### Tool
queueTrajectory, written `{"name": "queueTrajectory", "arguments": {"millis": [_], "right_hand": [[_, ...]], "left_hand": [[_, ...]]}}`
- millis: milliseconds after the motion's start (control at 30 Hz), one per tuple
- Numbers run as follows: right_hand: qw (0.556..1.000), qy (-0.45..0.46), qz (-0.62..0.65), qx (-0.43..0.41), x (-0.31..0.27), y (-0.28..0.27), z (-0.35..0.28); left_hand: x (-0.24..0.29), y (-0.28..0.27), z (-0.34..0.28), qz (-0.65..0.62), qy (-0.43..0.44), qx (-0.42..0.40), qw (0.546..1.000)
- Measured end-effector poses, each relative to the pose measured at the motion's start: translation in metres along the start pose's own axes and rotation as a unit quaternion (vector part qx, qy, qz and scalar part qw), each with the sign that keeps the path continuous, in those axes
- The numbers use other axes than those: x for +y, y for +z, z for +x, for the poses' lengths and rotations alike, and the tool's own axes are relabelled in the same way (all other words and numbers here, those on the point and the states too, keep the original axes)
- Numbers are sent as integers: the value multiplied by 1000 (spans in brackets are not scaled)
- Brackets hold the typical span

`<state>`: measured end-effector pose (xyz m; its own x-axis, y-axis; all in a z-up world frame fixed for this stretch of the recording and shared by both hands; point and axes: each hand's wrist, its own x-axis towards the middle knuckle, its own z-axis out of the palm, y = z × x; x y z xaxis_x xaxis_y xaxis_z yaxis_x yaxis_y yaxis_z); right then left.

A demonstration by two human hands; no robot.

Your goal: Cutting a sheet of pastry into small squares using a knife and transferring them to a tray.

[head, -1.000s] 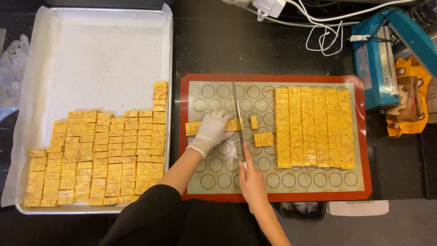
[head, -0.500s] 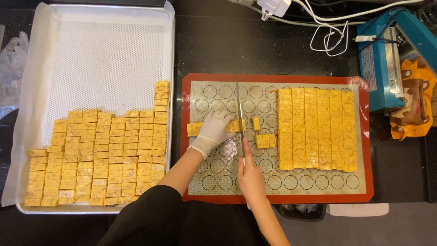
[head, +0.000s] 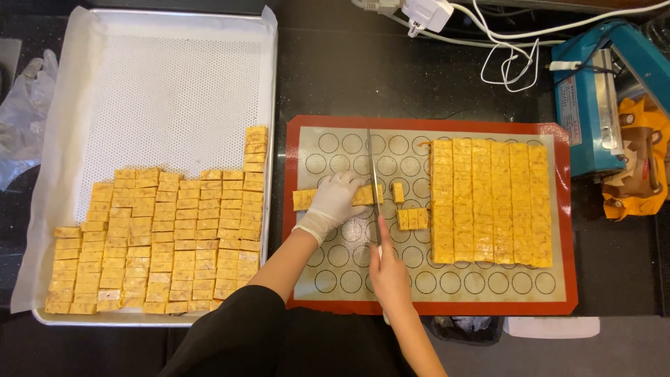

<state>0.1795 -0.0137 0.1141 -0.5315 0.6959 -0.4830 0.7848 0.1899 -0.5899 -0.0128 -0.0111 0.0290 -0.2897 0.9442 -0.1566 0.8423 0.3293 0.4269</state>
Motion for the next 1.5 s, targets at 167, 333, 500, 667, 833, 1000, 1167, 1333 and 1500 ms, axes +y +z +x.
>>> {"name": "queueTrajectory", "arguments": {"millis": [167,333,500,667,833,1000,1167,1333,1500], "right_hand": [[999,-13,40,6,10,3,-14],[1000,-21,12,2,3,8,-13],[1000,-10,2,-9,-5,8,-12],[1000,-5,-3,-8,-2,12,-11],[1000,-7,1,-9,-4,15,-11],[1000,11,-16,-16,-10,13,-12],[1000,-10,-20,-5,-6,15,-10],[999,-3,-21,-23,-8,13,-9],[1000,4,-18,-11,-38,1,-12]], "left_hand": [[-12,-2,-7,-7,0,-8,1000],[-20,5,-10,8,9,8,1000],[-17,-3,-10,17,7,-2,1000],[-15,-7,-10,12,-1,-27,1000],[-17,-3,-9,14,8,-17,1000],[-19,0,-9,19,12,-7,1000],[-15,-8,-10,28,9,-22,999],[-14,-9,-8,11,1,-46,999],[-15,-5,-10,-7,-3,-35,999]]}}
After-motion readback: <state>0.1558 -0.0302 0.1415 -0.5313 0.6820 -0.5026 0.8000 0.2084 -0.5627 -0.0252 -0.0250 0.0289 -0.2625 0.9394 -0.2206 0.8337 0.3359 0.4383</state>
